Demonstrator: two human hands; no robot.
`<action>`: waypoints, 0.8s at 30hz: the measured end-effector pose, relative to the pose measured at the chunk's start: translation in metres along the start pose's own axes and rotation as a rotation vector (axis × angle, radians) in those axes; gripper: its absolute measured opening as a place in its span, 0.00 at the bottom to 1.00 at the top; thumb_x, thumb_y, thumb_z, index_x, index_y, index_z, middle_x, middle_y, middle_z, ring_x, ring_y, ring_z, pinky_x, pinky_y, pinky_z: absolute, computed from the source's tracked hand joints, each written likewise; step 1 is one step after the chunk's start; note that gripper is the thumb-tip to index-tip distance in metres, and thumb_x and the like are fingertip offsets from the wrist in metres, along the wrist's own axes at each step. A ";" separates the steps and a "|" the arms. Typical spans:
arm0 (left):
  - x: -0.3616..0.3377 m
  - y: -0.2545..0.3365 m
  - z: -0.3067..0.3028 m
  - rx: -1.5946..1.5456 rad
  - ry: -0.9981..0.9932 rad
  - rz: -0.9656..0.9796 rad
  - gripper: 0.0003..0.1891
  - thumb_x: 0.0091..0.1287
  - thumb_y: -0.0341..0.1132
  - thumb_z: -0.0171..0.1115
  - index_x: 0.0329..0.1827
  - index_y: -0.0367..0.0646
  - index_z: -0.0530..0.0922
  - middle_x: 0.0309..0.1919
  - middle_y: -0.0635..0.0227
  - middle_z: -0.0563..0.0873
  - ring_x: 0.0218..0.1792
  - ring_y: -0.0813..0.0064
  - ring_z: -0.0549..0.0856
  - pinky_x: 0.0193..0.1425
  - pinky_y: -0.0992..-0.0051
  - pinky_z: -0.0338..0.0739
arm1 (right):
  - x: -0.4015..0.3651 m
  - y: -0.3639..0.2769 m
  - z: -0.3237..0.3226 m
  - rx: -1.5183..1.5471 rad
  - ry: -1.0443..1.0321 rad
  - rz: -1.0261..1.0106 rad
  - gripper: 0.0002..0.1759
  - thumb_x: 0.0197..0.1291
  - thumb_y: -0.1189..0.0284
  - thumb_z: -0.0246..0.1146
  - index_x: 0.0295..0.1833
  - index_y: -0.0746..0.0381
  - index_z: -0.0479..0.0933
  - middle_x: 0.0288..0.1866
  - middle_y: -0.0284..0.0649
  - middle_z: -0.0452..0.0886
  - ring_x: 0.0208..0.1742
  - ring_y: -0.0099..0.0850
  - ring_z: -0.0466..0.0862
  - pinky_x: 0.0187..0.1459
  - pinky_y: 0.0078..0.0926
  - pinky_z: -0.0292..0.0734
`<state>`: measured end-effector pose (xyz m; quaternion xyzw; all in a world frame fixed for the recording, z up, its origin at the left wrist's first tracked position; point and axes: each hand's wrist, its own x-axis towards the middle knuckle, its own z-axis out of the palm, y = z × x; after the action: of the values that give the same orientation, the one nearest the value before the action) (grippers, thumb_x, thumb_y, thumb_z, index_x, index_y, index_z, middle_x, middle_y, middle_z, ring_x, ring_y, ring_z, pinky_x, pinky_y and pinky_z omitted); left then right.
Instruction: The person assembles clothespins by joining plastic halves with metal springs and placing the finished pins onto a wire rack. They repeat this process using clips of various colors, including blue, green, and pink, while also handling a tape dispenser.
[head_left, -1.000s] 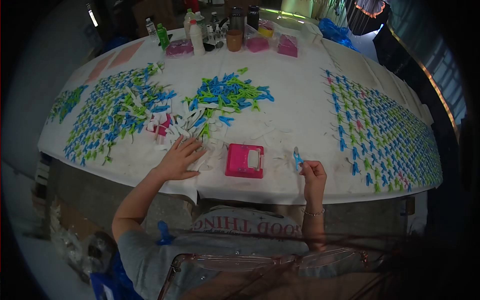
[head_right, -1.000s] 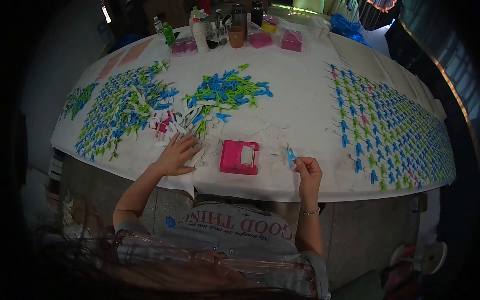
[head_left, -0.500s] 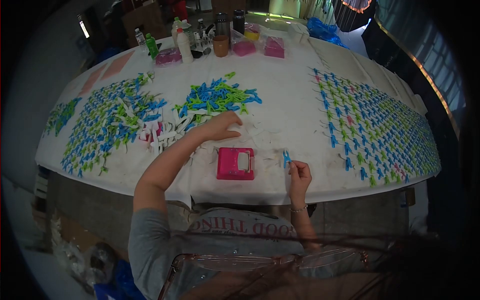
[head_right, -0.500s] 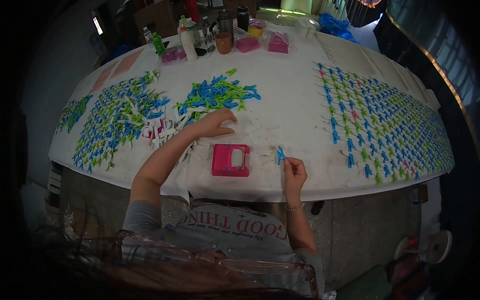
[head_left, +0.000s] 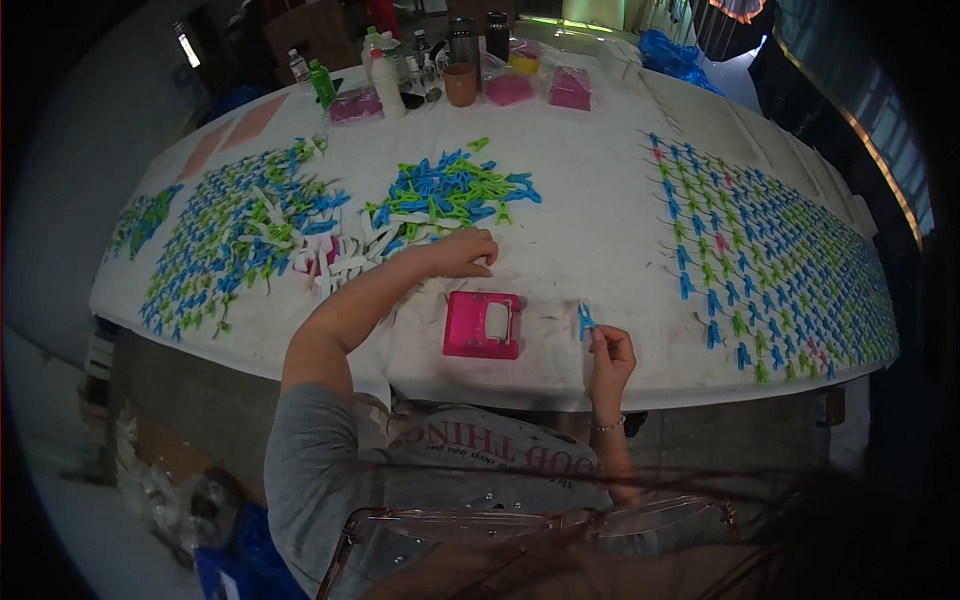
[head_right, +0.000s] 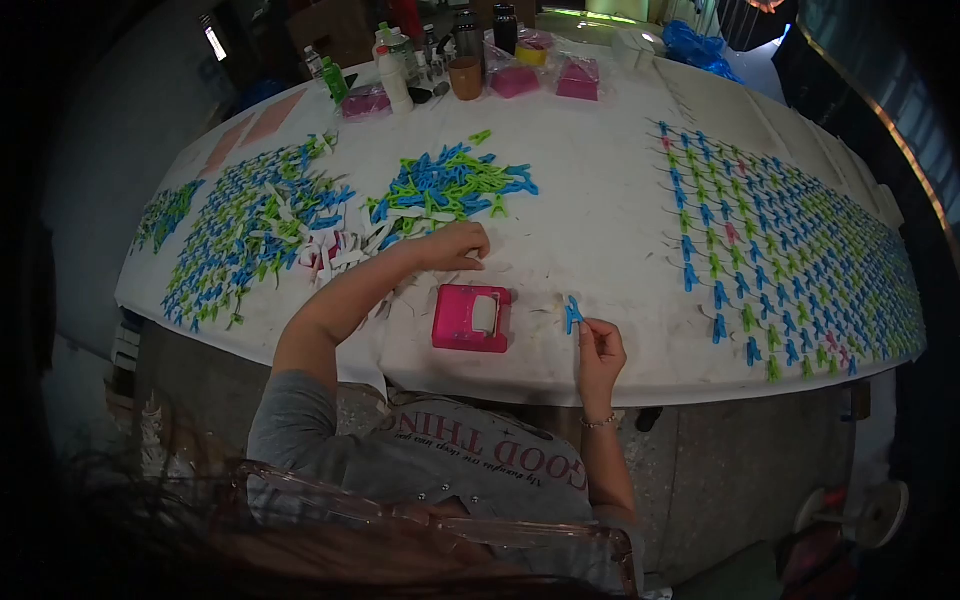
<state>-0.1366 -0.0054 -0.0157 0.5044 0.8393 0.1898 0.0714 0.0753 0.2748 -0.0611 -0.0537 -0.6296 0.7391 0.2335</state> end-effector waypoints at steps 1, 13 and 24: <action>-0.016 -0.003 -0.006 0.003 0.000 -0.015 0.12 0.56 0.40 0.69 0.36 0.49 0.75 0.37 0.63 0.77 0.44 0.58 0.77 0.45 0.63 0.70 | 0.000 -0.001 0.001 0.012 0.002 -0.001 0.05 0.63 0.77 0.63 0.43 0.65 0.77 0.33 0.28 0.78 0.33 0.13 0.72 0.36 0.11 0.68; -0.096 -0.008 -0.076 0.246 -0.451 -0.325 0.09 0.52 0.38 0.69 0.32 0.48 0.79 0.27 0.67 0.80 0.35 0.62 0.81 0.37 0.62 0.73 | 0.001 0.001 0.002 0.010 0.007 -0.004 0.05 0.64 0.75 0.63 0.42 0.65 0.77 0.33 0.29 0.78 0.31 0.13 0.71 0.35 0.11 0.67; -0.029 -0.045 -0.030 0.479 0.427 -0.229 0.09 0.52 0.39 0.67 0.31 0.45 0.80 0.31 0.64 0.81 0.36 0.58 0.80 0.38 0.59 0.74 | 0.001 -0.001 0.004 -0.017 0.018 -0.021 0.04 0.64 0.75 0.63 0.42 0.64 0.77 0.32 0.26 0.77 0.31 0.12 0.70 0.34 0.10 0.66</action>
<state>-0.1688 -0.0569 -0.0082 0.3581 0.9074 0.0790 -0.2054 0.0737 0.2717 -0.0591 -0.0558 -0.6343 0.7305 0.2468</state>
